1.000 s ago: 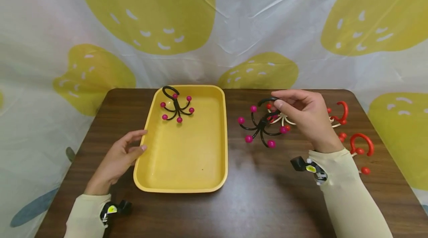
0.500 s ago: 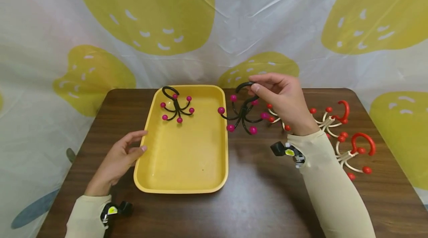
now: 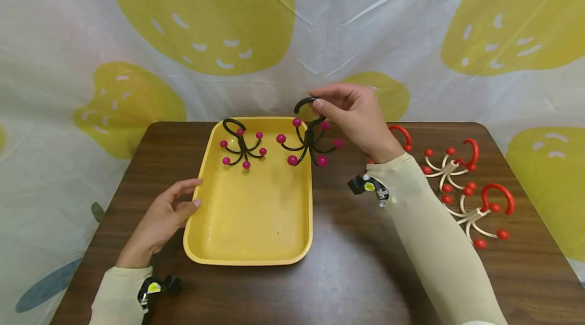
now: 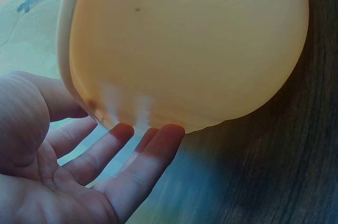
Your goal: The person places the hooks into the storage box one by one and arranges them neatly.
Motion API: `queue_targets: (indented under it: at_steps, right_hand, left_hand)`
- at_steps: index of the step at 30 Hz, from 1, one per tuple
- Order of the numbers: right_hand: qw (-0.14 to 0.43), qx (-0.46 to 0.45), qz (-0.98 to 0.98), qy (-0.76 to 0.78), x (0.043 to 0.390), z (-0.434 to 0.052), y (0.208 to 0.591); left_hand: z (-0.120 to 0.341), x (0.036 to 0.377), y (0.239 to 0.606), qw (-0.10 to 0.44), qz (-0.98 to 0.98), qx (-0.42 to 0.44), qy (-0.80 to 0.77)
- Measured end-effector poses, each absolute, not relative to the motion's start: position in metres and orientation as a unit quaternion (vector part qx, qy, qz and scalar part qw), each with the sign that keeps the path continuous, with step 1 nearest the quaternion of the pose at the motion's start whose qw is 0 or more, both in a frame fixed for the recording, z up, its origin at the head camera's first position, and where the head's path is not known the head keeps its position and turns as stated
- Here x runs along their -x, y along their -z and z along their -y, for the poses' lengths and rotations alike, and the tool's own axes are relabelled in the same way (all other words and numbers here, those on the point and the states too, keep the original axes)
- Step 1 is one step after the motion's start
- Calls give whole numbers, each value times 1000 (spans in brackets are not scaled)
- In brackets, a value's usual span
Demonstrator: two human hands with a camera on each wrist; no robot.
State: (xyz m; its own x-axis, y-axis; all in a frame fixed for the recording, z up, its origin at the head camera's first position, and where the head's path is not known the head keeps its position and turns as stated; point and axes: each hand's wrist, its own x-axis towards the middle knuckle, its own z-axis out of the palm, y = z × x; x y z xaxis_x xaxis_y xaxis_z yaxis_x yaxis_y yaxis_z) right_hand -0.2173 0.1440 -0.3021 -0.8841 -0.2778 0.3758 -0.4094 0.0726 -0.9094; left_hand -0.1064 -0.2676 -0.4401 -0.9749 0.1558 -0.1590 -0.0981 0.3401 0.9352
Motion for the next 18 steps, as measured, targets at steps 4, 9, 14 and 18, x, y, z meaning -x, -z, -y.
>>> queue_targets:
  at_steps: [4, 9, 14, 18]
  right_hand:
    - [41, -236, 733, -637, 226, -133, 302]
    - [29, -234, 730, -641, 235, -118, 304]
    - [32, -247, 729, -637, 245, -107, 310]
    - [29, -251, 732, -633, 253, -100, 318]
  left_hand:
    - [267, 106, 439, 113, -807, -17, -579]
    - [267, 105, 438, 114, -810, -13, -575]
    - [267, 106, 440, 110, -813, -14, -572]
    - [267, 107, 441, 110, -811, -18, -574]
